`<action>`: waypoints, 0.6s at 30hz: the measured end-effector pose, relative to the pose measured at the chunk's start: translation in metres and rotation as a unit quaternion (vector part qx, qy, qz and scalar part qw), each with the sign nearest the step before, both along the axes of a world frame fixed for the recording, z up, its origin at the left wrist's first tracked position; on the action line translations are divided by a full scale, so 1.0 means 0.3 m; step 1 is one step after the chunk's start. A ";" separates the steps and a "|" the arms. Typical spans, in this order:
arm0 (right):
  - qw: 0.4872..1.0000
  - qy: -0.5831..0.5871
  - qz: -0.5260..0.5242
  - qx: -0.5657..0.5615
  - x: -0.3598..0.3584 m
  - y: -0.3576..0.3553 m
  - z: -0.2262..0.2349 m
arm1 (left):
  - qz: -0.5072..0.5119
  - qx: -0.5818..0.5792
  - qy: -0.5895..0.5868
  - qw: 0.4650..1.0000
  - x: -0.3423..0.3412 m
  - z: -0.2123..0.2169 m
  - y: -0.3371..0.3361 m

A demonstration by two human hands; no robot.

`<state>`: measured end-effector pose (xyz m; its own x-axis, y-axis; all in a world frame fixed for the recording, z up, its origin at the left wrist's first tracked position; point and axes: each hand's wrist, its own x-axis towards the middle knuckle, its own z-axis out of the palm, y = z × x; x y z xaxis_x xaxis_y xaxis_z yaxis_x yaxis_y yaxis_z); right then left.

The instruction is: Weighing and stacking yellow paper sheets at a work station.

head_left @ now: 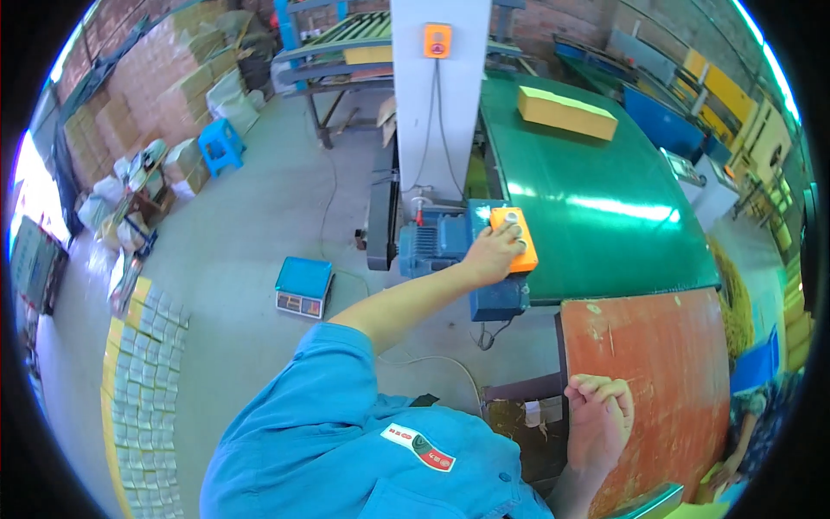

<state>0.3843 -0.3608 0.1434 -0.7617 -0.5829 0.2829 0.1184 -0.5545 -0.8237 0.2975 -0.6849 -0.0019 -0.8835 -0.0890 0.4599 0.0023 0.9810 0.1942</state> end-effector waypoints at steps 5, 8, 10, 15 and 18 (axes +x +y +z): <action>0.974 -0.077 -0.151 0.150 -0.111 0.086 -0.327 | 0.034 -0.018 0.011 0.999 -0.003 0.001 0.009; 0.950 -0.138 -0.185 0.210 -0.109 0.180 -0.462 | 0.027 -0.023 0.024 0.999 -0.003 0.003 0.013; 0.946 -0.179 -0.155 0.220 -0.081 0.200 -0.496 | 0.031 -0.019 0.016 0.999 0.000 0.004 0.007; 0.947 -0.220 -0.146 0.185 -0.048 0.141 -0.503 | 0.020 -0.022 0.002 1.000 -0.015 0.009 0.016; 0.960 -0.190 -0.101 0.180 -0.043 0.080 -0.449 | 0.011 0.010 -0.004 1.000 -0.006 0.003 0.003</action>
